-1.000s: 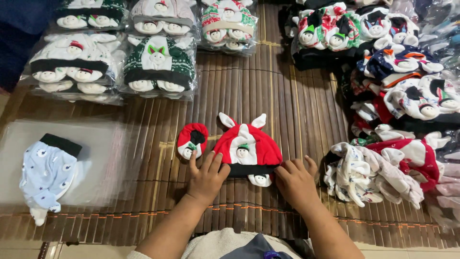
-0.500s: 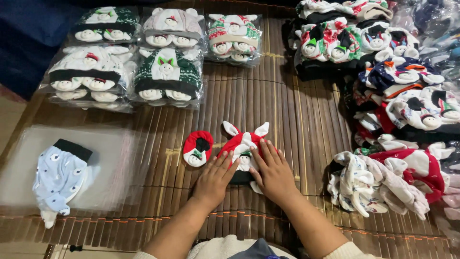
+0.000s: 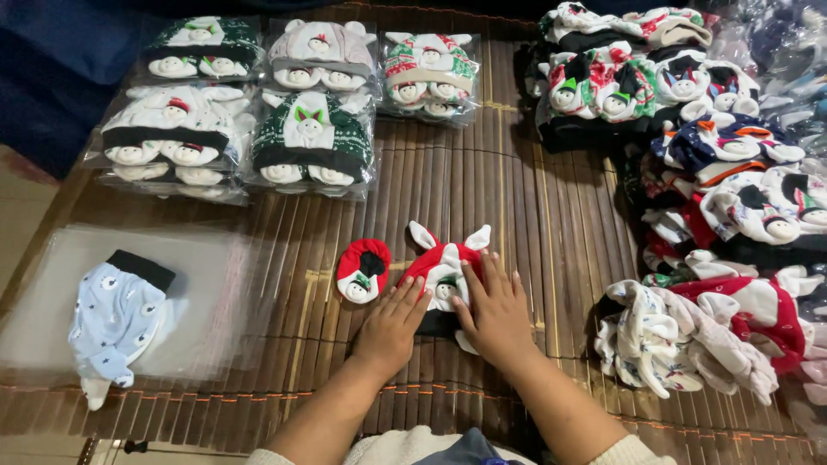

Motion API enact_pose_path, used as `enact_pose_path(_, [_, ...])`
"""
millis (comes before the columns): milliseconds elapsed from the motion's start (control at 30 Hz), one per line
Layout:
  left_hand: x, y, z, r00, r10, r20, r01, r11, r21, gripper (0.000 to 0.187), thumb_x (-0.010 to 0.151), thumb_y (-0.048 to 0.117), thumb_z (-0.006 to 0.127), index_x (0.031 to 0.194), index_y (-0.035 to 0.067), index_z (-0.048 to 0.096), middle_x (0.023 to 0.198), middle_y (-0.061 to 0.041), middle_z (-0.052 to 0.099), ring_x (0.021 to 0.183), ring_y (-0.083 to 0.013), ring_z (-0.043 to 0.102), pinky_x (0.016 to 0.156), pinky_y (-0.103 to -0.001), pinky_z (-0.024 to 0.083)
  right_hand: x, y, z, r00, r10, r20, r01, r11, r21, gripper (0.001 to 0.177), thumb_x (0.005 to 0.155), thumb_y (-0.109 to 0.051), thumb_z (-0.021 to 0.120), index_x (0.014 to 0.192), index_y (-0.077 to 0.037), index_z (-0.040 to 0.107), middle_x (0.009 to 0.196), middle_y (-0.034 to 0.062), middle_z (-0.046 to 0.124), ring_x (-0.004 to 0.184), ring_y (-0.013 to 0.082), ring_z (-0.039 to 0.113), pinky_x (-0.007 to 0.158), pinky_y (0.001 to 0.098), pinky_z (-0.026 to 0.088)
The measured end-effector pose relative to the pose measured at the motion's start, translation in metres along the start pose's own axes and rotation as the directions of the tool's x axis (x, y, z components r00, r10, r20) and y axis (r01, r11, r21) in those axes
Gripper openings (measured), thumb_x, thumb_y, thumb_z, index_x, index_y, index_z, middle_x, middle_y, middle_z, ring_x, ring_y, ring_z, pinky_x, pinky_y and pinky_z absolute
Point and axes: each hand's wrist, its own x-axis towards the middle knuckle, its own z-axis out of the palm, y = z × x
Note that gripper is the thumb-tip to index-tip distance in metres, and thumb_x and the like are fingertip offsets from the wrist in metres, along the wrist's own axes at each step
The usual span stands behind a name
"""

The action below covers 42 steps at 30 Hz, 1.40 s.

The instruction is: Packaging baby hats and booties into clear plastic bags

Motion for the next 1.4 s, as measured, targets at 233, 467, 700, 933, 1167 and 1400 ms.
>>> enact_pose_path(233, [-0.001, 0.0, 0.002, 1.0, -0.01, -0.024, 0.01, 1.0, 0.014, 0.064, 0.086, 0.007, 0.044, 0.149, 0.01, 0.052, 0.157, -0.015, 0.049, 0.144, -0.0326, 0.047, 0.115, -0.044, 0.04, 0.016, -0.015, 0.011, 0.99, -0.052, 0.128, 0.059, 0.996, -0.059, 0.062, 0.101, -0.054, 0.044, 0.159, -0.032, 0.039, 0.168, 0.0128, 0.029, 0.157, 0.0305, 0.02, 0.118, 0.0603, 0.026])
enact_pose_path(467, [-0.003, -0.002, 0.004, 1.0, -0.013, -0.007, 0.013, 0.997, -0.073, 0.051, 0.084, 0.006, 0.048, 0.133, 0.0, 0.06, 0.146, -0.02, 0.057, 0.143, -0.0359, 0.049, 0.115, -0.047, 0.04, 0.042, -0.033, 0.006, 0.955, 0.009, 0.296, 0.044, 0.984, -0.172, 0.07, 0.098, -0.06, 0.047, 0.158, -0.024, 0.039, 0.164, 0.0205, 0.032, 0.153, 0.0367, 0.029, 0.119, 0.0646, 0.022])
enact_pose_path(700, [-0.016, -0.009, 0.012, 0.986, -0.102, 0.13, 0.119, 0.984, -0.135, 0.036, 0.086, 0.006, 0.05, 0.115, -0.005, 0.069, 0.13, -0.023, 0.064, 0.135, -0.038, 0.053, 0.112, -0.049, 0.042, 0.061, -0.12, -0.013, 0.939, -0.337, 0.062, 0.328, 0.937, 0.124, 0.089, 0.084, -0.047, 0.075, 0.157, -0.011, 0.04, 0.16, 0.0235, 0.039, 0.147, 0.038, 0.039, 0.115, 0.0616, 0.032])
enact_pose_path(933, [-0.027, -0.013, 0.02, 0.934, -0.211, 0.288, 0.256, 0.958, -0.127, 0.031, 0.089, 0.008, 0.05, 0.109, -0.003, 0.071, 0.12, -0.022, 0.067, 0.124, -0.038, 0.057, 0.106, -0.049, 0.045, 0.075, -0.16, 0.037, 0.878, -0.25, 0.409, 0.274, 0.962, 0.001, 0.061, 0.1, -0.044, 0.055, 0.154, -0.017, 0.046, 0.157, 0.0154, 0.047, 0.147, 0.0332, 0.04, 0.11, 0.0659, 0.036])
enact_pose_path(1167, [-0.033, -0.005, 0.028, 0.848, -0.301, 0.435, 0.383, 0.917, -0.113, 0.028, 0.092, 0.01, 0.05, 0.102, -0.001, 0.073, 0.11, -0.021, 0.07, 0.113, -0.0379, 0.061, 0.101, -0.049, 0.047, 0.073, -0.159, 0.078, 0.93, -0.358, 0.076, 0.364, 0.928, -0.079, 0.041, 0.103, -0.023, 0.047, 0.133, 0.0, 0.061, 0.132, 0.0317, 0.064, 0.123, 0.0475, 0.063, 0.092, 0.0573, 0.054])
enact_pose_path(1400, [-0.036, 0.008, 0.032, 0.741, -0.366, 0.562, 0.493, 0.865, -0.087, 0.029, 0.095, 0.012, 0.049, 0.096, 0.001, 0.076, 0.099, -0.02, 0.072, 0.102, -0.0378, 0.065, 0.096, -0.049, 0.05, 0.073, -0.134, 0.116, 0.97, -0.188, 0.151, 0.172, 0.978, 0.117, 0.041, 0.104, -0.024, 0.043, 0.141, -0.015, 0.057, 0.146, 0.0131, 0.059, 0.129, 0.0419, 0.06, 0.083, 0.0846, 0.045])
